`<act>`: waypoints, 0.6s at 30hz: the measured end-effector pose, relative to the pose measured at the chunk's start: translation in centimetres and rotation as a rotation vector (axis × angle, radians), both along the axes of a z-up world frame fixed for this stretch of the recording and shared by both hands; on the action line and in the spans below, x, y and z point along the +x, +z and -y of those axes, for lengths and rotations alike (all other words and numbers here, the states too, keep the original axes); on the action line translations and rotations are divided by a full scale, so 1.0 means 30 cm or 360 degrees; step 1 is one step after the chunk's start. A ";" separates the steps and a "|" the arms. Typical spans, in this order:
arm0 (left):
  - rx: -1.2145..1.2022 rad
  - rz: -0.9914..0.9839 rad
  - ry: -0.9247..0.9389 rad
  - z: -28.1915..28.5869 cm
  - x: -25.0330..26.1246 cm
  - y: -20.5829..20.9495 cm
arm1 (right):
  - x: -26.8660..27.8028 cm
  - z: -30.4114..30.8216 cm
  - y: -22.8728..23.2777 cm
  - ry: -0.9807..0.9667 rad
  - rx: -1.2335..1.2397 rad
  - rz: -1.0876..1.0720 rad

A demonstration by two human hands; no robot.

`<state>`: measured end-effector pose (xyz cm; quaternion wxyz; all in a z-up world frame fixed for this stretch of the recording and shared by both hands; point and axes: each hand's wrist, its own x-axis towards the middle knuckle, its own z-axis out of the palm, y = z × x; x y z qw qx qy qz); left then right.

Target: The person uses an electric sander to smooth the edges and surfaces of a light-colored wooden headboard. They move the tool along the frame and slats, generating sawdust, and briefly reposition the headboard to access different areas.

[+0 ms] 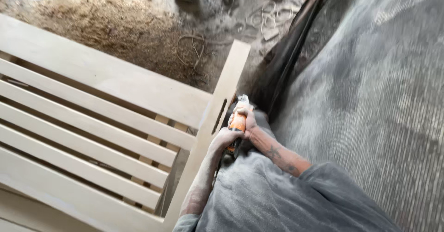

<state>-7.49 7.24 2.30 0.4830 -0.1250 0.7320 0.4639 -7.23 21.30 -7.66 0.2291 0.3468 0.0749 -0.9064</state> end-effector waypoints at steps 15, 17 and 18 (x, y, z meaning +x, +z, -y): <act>0.0000 0.0058 0.0038 -0.168 -0.196 0.017 | -0.207 -0.163 0.005 -0.0036 0.0098 -0.0071; 0.0027 0.0076 0.0075 -0.201 -0.232 0.033 | -0.243 -0.193 0.010 -0.0038 0.0067 -0.0055; 0.0041 0.0087 0.0095 -0.213 -0.247 0.043 | -0.256 -0.204 0.014 -0.0038 0.0051 -0.0045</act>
